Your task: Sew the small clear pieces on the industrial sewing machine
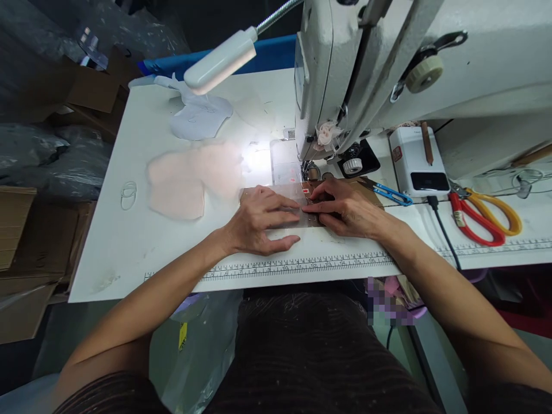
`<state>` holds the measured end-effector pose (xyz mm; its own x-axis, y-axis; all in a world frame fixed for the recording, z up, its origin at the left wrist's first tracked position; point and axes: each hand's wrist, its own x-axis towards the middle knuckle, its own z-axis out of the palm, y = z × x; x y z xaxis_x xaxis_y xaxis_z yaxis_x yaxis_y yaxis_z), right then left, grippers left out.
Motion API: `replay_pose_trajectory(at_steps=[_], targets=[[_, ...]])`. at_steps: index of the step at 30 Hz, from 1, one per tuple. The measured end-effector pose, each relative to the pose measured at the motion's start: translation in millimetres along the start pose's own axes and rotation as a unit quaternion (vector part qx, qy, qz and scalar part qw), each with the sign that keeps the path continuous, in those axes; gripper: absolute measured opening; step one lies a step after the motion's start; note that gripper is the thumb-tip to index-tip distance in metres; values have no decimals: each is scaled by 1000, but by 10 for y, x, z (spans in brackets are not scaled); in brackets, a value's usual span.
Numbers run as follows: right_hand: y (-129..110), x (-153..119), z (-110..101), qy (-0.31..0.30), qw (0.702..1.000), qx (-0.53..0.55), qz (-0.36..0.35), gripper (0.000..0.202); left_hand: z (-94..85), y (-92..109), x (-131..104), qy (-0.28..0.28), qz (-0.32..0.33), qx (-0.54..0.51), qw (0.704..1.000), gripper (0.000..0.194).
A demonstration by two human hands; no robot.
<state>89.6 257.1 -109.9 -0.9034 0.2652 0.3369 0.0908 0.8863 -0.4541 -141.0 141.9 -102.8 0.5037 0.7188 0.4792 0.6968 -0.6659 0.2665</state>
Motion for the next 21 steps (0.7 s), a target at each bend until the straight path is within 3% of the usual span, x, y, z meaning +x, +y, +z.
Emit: replay_pose_trajectory(at_steps=[2, 4, 11, 13, 17, 21], targets=[[1, 1, 5, 5, 1000, -3, -7, 34, -53, -77, 49, 34, -30, -2, 999, 27], [3, 3, 11, 13, 1000, -7, -12, 33, -90, -187, 124, 33, -68, 44, 996, 25], [7, 2, 44, 20, 1000, -13, -13, 30, -38, -604, 530, -112, -144, 255, 950, 29], [14, 1, 67, 26, 1000, -16, -6, 30, 2, -744, 672, -136, -146, 251, 947, 27], [27, -4, 123, 46, 999, -10, 13, 29, 58, -1044, 906, -163, -67, 150, 973, 21], [24, -14, 158, 60, 998, 3, 23, 30, 58, -1136, 891, -93, -54, 110, 988, 22]])
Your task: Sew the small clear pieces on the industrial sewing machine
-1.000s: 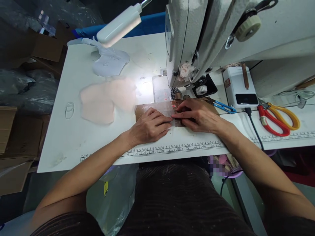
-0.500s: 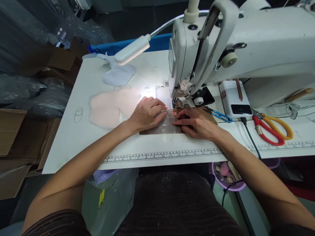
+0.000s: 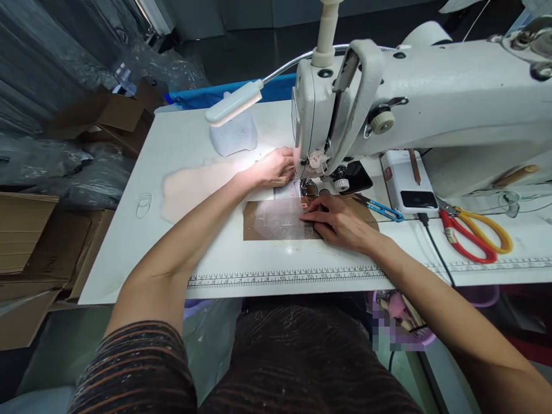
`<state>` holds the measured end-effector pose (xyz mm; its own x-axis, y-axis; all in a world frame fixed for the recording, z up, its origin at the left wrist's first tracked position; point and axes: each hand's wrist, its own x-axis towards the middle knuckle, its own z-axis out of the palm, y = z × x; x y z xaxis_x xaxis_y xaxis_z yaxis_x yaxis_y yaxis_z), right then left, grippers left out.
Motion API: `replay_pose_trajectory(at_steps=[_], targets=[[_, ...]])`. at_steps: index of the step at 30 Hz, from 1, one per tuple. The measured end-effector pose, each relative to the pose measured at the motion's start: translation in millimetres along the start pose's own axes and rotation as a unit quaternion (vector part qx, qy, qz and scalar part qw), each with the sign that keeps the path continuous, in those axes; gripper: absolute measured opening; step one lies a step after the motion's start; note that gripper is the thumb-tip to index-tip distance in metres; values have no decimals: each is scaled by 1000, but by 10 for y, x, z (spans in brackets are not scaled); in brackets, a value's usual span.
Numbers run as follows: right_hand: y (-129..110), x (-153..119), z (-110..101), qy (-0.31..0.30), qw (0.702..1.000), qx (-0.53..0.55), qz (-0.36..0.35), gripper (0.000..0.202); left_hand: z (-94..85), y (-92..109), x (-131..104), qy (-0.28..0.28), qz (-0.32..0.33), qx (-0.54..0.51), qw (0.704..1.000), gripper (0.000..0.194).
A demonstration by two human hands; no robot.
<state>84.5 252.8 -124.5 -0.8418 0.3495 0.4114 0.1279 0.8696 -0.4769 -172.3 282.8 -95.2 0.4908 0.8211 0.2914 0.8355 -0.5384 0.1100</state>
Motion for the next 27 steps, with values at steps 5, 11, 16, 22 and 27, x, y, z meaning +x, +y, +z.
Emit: replay_pose_trajectory(at_steps=[5, 11, 16, 22, 27], targets=[[-11, -5, -5, -1, 1000, -3, -7, 31, -41, 325, -418, 98, -25, -7, 995, 21], [-12, 1, -16, -6, 1000, 1, -5, 30, -7, 682, -739, 56, 60, 8, 997, 25], [-34, 14, -7, 8, 1000, -8, 6, 32, -26, 692, -720, 0, 33, 62, 998, 32], [-37, 17, 25, 34, 998, -25, 36, 32, -39, 644, -688, -24, 3, 106, 994, 37], [-42, 16, 25, 27, 998, -26, 40, 37, -45, 630, -677, -31, -7, 96, 995, 39]])
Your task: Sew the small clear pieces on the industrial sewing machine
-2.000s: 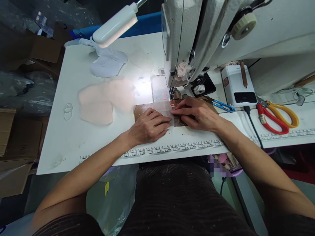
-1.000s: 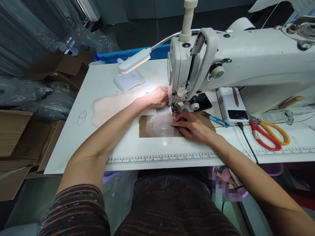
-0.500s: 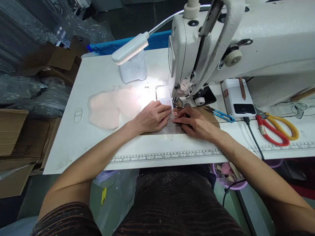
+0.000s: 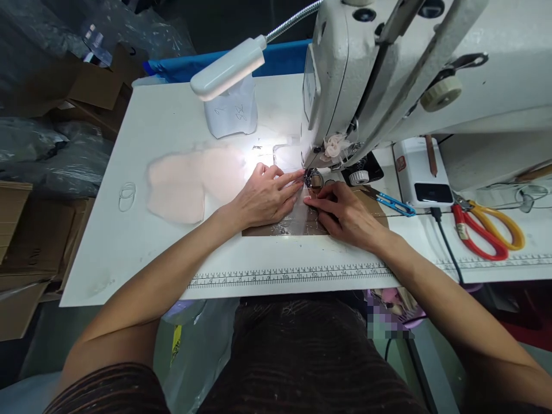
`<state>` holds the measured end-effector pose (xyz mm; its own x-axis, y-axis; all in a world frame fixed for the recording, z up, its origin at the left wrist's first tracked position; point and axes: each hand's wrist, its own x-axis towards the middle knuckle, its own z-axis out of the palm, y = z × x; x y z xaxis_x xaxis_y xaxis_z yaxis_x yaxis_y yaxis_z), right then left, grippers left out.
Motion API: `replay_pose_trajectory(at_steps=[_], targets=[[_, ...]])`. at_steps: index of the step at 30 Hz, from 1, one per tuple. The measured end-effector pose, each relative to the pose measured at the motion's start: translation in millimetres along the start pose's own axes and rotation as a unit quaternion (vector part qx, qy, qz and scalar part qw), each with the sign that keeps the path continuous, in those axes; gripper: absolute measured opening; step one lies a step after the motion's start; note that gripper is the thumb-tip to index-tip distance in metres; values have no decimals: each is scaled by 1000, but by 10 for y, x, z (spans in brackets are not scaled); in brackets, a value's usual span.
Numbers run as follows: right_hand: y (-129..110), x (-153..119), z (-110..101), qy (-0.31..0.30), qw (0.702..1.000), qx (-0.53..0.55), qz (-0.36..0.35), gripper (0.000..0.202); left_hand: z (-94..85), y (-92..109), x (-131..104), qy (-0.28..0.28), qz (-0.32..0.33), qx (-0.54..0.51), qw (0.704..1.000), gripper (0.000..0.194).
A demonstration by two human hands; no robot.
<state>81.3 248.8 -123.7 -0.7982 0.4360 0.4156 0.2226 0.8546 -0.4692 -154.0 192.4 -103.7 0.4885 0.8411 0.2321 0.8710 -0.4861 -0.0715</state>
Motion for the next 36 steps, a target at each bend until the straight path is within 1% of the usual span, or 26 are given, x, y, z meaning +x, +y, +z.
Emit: replay_pose_trajectory(at_steps=[5, 10, 19, 29, 33, 36], targets=[[-6, -2, -8, -17, 1000, -9, 15, 43, -9, 1, 0, 0, -5, -26, 1000, 40], [3, -4, -16, -21, 1000, -6, 8, 44, 21, 1, -17, -1, -2, -68, 998, 46], [-21, 5, -16, 4, 1000, -3, 6, 36, 20, 46, -15, -12, -9, -40, 999, 44], [-2, -5, -22, -2, 1000, 1, 15, 33, 4, 161, 0, -9, -29, -13, 999, 45], [13, -6, -31, -6, 1000, 2, 13, 33, 11, 194, -8, 2, -34, -16, 999, 43], [29, -4, -39, -9, 1000, -1, 2, 33, 43, 204, -21, 39, -40, -20, 998, 41]])
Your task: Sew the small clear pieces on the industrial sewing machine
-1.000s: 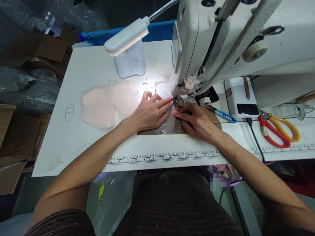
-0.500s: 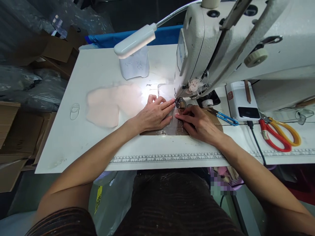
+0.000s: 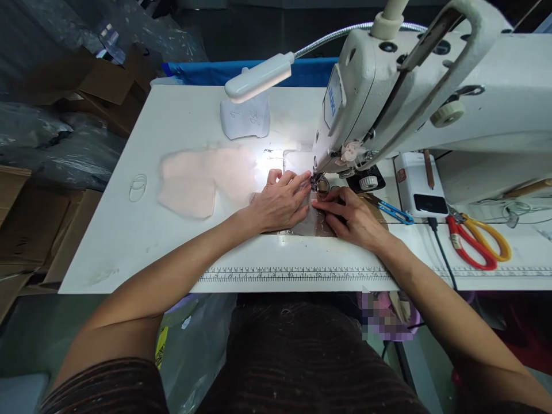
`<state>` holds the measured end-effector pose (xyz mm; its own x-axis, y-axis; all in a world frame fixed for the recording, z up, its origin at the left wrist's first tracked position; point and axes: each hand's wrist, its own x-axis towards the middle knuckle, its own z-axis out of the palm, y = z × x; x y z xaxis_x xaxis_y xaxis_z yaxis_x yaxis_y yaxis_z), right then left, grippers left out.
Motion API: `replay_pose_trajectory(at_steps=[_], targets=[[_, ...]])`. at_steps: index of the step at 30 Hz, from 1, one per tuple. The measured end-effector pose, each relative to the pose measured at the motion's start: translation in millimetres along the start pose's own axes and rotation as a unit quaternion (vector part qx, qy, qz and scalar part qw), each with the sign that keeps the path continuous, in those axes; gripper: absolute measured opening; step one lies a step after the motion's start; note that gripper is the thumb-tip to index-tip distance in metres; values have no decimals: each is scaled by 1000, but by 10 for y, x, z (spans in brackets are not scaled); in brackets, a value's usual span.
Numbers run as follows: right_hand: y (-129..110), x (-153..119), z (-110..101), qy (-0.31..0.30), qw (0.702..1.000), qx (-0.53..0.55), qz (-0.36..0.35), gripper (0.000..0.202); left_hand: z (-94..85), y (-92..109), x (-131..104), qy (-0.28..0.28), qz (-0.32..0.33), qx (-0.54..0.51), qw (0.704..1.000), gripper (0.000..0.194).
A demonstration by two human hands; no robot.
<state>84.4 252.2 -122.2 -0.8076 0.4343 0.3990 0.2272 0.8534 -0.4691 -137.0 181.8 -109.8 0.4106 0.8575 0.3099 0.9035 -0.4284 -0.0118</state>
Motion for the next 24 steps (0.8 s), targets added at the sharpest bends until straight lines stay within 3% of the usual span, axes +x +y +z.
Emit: replay_pose_trajectory(at_steps=[6, 12, 24], targets=[[-12, -3, -3, -4, 1000, -14, -6, 35, 62, -42, -14, 59, 75, -44, 994, 26], [-37, -22, 4, -6, 1000, -14, 4, 40, 14, -99, -23, 26, 85, -53, 995, 28], [-50, -31, 81, 11, 999, -30, 34, 40, -33, -70, 22, -14, 22, -27, 999, 32]])
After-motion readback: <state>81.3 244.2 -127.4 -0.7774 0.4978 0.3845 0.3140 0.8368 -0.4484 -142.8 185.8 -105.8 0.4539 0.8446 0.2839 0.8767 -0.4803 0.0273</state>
